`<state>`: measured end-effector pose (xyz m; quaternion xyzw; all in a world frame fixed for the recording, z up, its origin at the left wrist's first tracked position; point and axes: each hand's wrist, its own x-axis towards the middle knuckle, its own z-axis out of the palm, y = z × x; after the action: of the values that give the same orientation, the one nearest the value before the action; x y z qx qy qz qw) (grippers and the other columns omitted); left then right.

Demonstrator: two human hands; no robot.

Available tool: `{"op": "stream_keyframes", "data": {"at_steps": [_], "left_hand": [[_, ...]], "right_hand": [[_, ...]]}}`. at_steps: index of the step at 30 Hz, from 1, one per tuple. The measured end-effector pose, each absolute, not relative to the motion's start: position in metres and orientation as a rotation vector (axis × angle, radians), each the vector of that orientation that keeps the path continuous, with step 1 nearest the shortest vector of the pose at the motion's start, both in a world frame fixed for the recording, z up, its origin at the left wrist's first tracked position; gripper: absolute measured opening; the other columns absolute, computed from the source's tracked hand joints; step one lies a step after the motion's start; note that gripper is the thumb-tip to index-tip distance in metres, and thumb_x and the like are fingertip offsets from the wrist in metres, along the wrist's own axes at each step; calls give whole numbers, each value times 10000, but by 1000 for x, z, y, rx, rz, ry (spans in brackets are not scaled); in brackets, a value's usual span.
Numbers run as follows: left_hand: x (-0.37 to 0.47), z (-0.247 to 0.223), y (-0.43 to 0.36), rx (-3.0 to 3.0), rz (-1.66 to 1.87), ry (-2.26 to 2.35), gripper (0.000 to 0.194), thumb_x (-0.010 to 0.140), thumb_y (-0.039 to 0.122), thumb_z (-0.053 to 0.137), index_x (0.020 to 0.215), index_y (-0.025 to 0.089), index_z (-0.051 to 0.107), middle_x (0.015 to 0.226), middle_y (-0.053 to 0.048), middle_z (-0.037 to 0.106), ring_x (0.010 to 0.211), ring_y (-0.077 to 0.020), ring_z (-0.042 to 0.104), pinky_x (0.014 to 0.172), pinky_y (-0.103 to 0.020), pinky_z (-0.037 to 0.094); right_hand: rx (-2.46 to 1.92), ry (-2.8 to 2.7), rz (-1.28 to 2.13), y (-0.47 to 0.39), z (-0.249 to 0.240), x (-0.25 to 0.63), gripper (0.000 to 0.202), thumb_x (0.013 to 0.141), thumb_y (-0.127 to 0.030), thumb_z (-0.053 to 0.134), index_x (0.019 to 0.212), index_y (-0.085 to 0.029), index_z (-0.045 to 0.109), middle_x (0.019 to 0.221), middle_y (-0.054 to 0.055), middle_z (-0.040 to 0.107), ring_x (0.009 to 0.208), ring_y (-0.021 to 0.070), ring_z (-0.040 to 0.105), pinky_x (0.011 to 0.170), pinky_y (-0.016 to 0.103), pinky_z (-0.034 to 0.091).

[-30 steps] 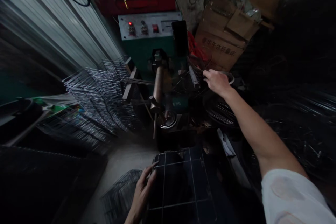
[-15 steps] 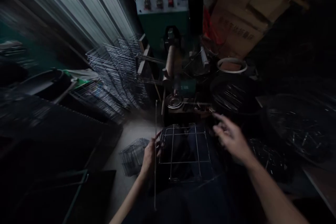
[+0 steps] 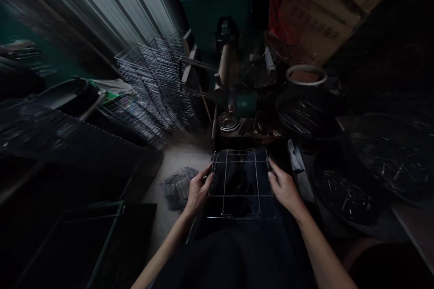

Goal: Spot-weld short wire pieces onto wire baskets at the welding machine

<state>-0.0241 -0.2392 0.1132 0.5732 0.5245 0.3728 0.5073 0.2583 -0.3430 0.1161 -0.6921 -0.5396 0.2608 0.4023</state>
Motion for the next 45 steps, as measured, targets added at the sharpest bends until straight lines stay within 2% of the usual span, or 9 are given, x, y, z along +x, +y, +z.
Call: {"op": "stream_keyframes", "data": {"at_steps": [7, 12, 15, 23, 31, 36, 38, 41, 45], "left_hand": [[-35, 103, -236, 1619, 746, 1279, 481, 843, 307, 627, 1307, 183, 649, 1263, -81, 706, 1177, -281, 670, 1065, -428, 501], [-34, 88, -254, 1417, 878, 1219, 522, 887, 399, 612, 1356, 168, 602, 1388, -91, 623, 1330, -260, 559, 1169, -416, 396], [-34, 85, -257, 1254, 875, 1173, 571, 851, 445, 659, 1342, 159, 610, 1340, -99, 662, 1279, -278, 601, 1132, -435, 439], [-33, 96, -242, 1501, 938, 1281, 474, 856, 358, 628, 1294, 177, 645, 1303, -86, 689, 1253, -260, 616, 1140, -426, 424], [-35, 88, -248, 1608, 938, 1203, 448, 908, 348, 580, 1323, 186, 625, 1329, -92, 671, 1263, -254, 606, 1145, -440, 417], [-44, 85, -249, 1434, 875, 1105, 579, 882, 449, 630, 1380, 159, 577, 1383, -121, 629, 1307, -283, 573, 1163, -470, 390], [-56, 91, -246, 1412, 779, 1033, 641, 872, 468, 651, 1435, 193, 518, 1413, -114, 606, 1323, -287, 561, 1168, -482, 379], [-76, 106, -238, 1428, 544, 826, 750, 830, 457, 719, 1493, 266, 427, 1459, -118, 561, 1328, -298, 559, 1130, -478, 425], [-84, 122, -229, 1688, 337, 649, 1334, 502, 418, 947, 1576, 281, 169, 1640, -146, 254, 1495, -356, 303, 1185, -543, 312]], "right_hand": [[-1767, -1449, 613, -343, 105, 258, 520, 988, -344, 436, 1476, -179, 506, 1419, 88, 573, 1304, 260, 552, 1136, 425, 432], [-1740, -1387, 650, -356, 84, 255, 536, 1013, -411, 419, 1496, -184, 473, 1452, 79, 540, 1345, 245, 504, 1139, 407, 416], [-1752, -1329, 641, -361, 81, 251, 536, 1016, -433, 414, 1480, -175, 493, 1433, 94, 560, 1324, 251, 532, 1102, 392, 451], [-1845, -1287, 543, -352, 105, 242, 521, 964, -447, 497, 1373, -143, 608, 1182, 120, 726, 1015, 278, 718, 907, 387, 573], [-1841, -1360, 399, -358, 109, 235, 465, 980, -439, 470, 1319, -175, 648, 1239, 105, 702, 1086, 279, 694, 998, 422, 539], [-1792, -1347, 535, -367, 99, 240, 499, 980, -452, 493, 1363, -157, 615, 1287, 122, 674, 1165, 288, 650, 1011, 412, 521], [-1736, -1321, 685, -375, 96, 249, 529, 978, -464, 501, 1415, -173, 569, 1326, 121, 647, 1150, 278, 647, 967, 408, 541], [-1545, -1317, 1136, -390, 101, 264, 675, 967, -464, 533, 1564, -213, 342, 1258, 119, 661, 885, 198, 679, 738, 333, 591], [-1401, -1362, 1509, -397, 116, 274, 1122, 803, -387, 776, 1614, -280, 9, 1211, 93, 638, 685, 123, 583, 613, 257, 555]]}}
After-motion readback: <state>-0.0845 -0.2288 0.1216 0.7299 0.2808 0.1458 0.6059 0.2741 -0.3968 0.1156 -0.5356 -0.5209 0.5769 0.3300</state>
